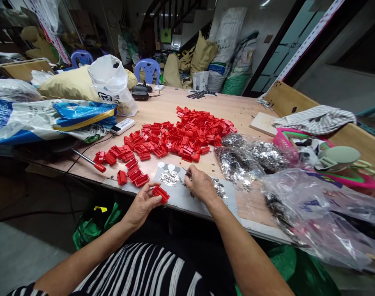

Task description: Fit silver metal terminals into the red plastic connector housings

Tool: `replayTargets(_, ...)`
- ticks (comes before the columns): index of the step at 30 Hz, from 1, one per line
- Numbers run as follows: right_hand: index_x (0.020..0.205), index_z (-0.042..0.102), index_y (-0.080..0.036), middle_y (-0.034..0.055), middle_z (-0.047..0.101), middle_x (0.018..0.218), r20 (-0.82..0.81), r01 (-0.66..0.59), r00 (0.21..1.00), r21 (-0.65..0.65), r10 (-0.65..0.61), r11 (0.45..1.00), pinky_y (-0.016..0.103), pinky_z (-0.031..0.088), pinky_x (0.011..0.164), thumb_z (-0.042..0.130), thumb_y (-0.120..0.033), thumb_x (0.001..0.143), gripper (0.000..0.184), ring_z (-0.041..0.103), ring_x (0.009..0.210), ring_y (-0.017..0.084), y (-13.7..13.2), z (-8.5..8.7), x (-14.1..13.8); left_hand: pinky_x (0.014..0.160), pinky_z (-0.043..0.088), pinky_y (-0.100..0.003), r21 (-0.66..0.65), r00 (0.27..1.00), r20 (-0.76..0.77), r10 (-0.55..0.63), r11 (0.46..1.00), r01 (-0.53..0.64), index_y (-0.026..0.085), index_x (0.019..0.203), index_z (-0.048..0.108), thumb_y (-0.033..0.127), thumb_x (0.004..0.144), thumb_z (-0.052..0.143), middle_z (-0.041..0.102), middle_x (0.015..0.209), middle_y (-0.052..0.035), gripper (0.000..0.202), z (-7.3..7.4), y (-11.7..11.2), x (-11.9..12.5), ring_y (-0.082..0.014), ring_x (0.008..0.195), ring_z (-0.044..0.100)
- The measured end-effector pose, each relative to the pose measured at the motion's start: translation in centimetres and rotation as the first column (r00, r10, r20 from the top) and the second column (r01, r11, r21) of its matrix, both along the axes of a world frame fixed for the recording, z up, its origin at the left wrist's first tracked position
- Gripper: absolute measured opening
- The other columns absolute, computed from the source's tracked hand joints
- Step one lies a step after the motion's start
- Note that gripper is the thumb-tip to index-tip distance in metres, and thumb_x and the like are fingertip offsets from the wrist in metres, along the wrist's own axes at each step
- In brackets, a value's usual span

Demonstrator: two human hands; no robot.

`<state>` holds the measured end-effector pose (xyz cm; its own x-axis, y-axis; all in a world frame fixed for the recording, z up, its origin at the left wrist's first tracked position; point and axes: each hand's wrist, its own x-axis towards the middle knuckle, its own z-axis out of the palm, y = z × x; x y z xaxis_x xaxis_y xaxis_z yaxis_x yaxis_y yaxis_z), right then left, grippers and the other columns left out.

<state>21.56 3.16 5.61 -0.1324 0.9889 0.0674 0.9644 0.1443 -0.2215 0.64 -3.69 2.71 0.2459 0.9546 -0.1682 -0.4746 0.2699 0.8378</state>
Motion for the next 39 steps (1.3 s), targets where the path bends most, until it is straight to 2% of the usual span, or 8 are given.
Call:
replayTargets(6,0.089,0.061,-0.023,0.0015,0.07,0.086,-0.397,-0.081,0.915,0.003,0.076,0.997,0.026,0.043,0.069,0.054,-0.027,0.084,0.01,0.063,0.077,0.017,-0.5,-0.2,1.1,0.083,0.05,-0.028,0.352,0.929,-0.321,0.184,0.934,-0.063,0.021,0.11,0.053,0.023,0.077,0.069,0.065,0.097,-0.0033,0.037,-0.7,-0.2,0.2,-0.0148,0.088,0.064)
replayTargets(11,0.079,0.059,-0.021,-0.0026,0.058,0.068,-0.637,-0.108,0.769,-0.069,0.04,0.992,0.024,0.04,0.056,0.061,-0.04,0.08,0.019,0.051,0.059,0.012,-1.8,-1.0,0.9,0.084,0.051,-0.031,0.586,0.795,-0.499,0.344,0.81,0.017,0.021,0.114,0.052,0.023,0.081,0.065,0.065,0.102,-0.0055,0.036,-1.5,-0.1,-0.1,-0.0164,0.09,0.065)
replayTargets(17,0.084,0.059,-0.02,-0.0029,0.053,0.067,-0.816,-0.179,0.576,-0.174,-0.04,0.968,0.023,0.039,0.052,0.058,-0.045,0.084,0.026,0.046,0.054,0.01,-4.7,-1.1,-0.7,0.085,0.052,-0.031,0.769,0.69,-0.511,0.513,0.632,0.1,0.021,0.115,0.051,0.016,0.082,0.062,0.066,0.102,-0.0052,0.035,-1.6,-0.2,-0.2,-0.0161,0.093,0.065)
replayTargets(26,0.082,0.063,-0.021,-0.0003,0.063,0.071,-0.638,-0.129,0.758,0.054,0.134,0.99,0.024,0.041,0.06,0.058,-0.03,0.086,0.011,0.053,0.061,0.013,-7.3,0.3,-2.5,0.088,0.053,-0.03,0.837,0.679,-0.474,0.56,0.525,0.151,0.02,0.117,0.051,0.009,0.081,0.06,0.067,0.105,-0.0068,0.039,-1.5,-0.1,0.0,-0.0166,0.098,0.065)
replayTargets(31,0.082,0.062,-0.021,-0.0001,0.065,0.074,-0.609,-0.151,0.775,0.082,0.169,0.985,0.024,0.042,0.062,0.056,-0.026,0.087,0.009,0.055,0.062,0.013,-7.8,0.1,-3.0,0.09,0.052,-0.031,0.863,0.697,-0.446,0.561,0.477,0.167,0.021,0.121,0.049,0.007,0.081,0.058,0.066,0.107,-0.0075,0.043,-1.6,-0.2,-0.3,-0.0169,0.101,0.064)
replayTargets(34,0.084,0.063,-0.022,-0.0001,0.065,0.072,-0.624,-0.147,0.766,0.067,0.156,0.987,0.025,0.042,0.06,0.056,-0.027,0.087,0.01,0.054,0.06,0.013,-7.9,0.1,-2.9,0.092,0.05,-0.033,0.807,0.745,-0.462,0.48,0.577,0.129,0.023,0.117,0.054,0.01,0.082,0.059,0.066,0.108,-0.0068,0.037,-1.4,-0.5,-0.3,-0.0183,0.102,0.063)
replayTargets(37,0.086,0.064,-0.022,0.0007,0.065,0.072,-0.642,-0.112,0.756,0.068,0.129,0.991,0.025,0.043,0.058,0.055,-0.03,0.087,0.012,0.054,0.057,0.014,-8.0,0.3,-2.7,0.089,0.05,-0.033,0.564,0.859,-0.44,0.261,0.825,0.038,0.022,0.111,0.059,0.018,0.079,0.066,0.067,0.103,-0.0052,0.033,-0.6,-0.6,0.0,-0.0188,0.096,0.064)
replayTargets(39,0.087,0.064,-0.022,0.0016,0.065,0.074,-0.654,-0.088,0.747,0.074,0.115,0.993,0.026,0.043,0.057,0.055,-0.033,0.087,0.014,0.054,0.057,0.014,-8.1,0.5,-2.6,0.085,0.051,-0.032,0.299,0.963,-0.264,0.054,0.954,0.028,0.023,0.115,0.058,0.023,0.078,0.069,0.065,0.101,-0.004,0.039,0.1,-0.6,0.2,-0.0178,0.091,0.064)
